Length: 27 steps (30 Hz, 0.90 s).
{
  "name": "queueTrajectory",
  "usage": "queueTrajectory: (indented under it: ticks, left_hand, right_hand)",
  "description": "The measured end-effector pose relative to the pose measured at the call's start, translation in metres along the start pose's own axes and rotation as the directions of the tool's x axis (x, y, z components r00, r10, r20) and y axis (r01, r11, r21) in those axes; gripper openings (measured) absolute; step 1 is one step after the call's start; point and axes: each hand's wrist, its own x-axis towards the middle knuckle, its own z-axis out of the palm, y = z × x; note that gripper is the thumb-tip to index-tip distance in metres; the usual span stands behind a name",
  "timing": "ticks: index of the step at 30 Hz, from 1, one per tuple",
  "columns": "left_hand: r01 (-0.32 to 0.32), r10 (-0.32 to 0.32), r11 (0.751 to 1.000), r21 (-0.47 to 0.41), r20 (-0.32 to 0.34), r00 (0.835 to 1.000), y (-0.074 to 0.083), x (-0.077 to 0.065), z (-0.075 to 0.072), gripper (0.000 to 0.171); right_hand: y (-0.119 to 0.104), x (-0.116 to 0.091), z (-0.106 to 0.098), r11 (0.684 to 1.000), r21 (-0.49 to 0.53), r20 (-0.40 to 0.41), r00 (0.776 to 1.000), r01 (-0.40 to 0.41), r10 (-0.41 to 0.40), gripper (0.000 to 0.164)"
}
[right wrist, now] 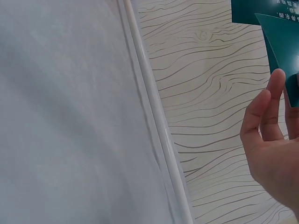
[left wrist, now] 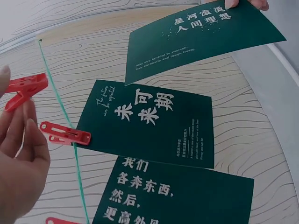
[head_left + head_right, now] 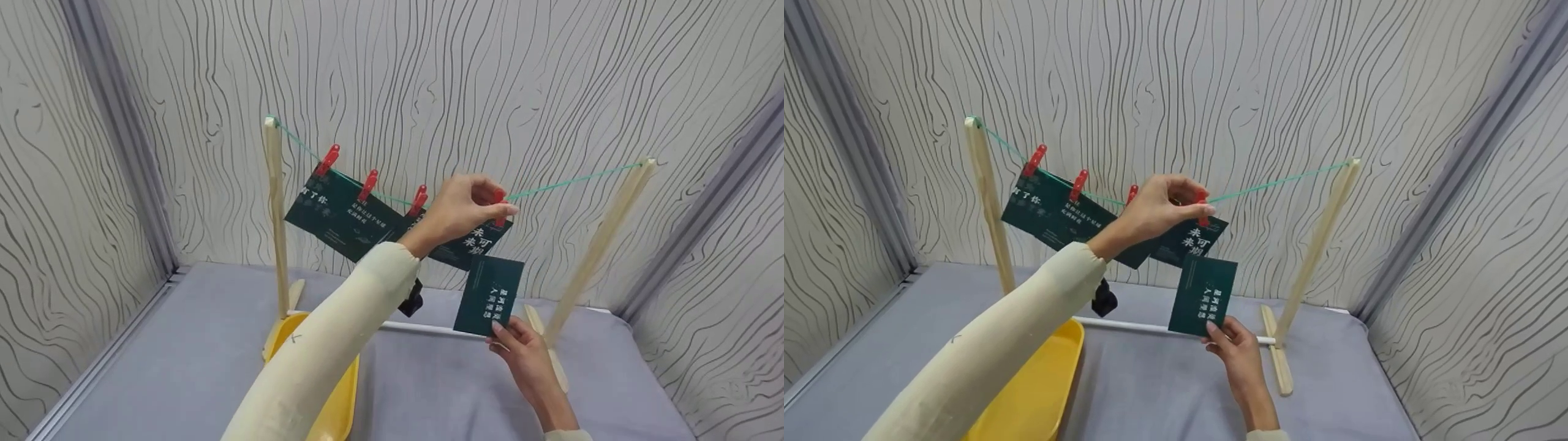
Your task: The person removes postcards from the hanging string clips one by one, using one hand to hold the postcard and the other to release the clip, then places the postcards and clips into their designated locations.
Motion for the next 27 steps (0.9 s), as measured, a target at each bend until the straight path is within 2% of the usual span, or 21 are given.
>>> queueTrajectory:
  ticks: [9, 14, 19, 23, 27]
  left_hand:
    - [-0.025, 0.026, 0.999, -0.025, 0.05, 0.998, -0.012, -0.019, -0.012, 0.031]
    - [0.0, 0.004, 0.999, -0.036, 0.092, 0.996, -0.019, -0.029, -0.014, 0.036]
    - [0.013, -0.015, 1.0, 0.017, 0.124, 0.992, -0.021, -0.041, -0.014, 0.032]
    - [0.033, -0.042, 0.997, 0.068, 0.134, 0.99, -0.022, -0.054, -0.015, 0.029]
    - [0.04, -0.056, 0.993, 0.109, 0.148, 0.987, -0.023, -0.066, -0.015, 0.031]
  right_hand:
    - [0.002, -0.007, 0.007, 0.996, -0.083, -0.004, 0.999, -0.033, 0.033, 0.038]
    - [0.002, -0.014, 0.012, 0.996, -0.053, -0.015, 0.997, -0.074, 0.073, 0.042]
    - [0.0, -0.022, 0.023, 0.996, -0.009, -0.016, 0.995, -0.094, 0.094, 0.039]
    - [-0.001, -0.03, 0.031, 0.994, -0.011, -0.012, 0.994, -0.107, 0.107, 0.037]
    - [-0.001, -0.036, 0.034, 0.994, -0.031, 0.014, 0.994, -0.105, 0.105, 0.042]
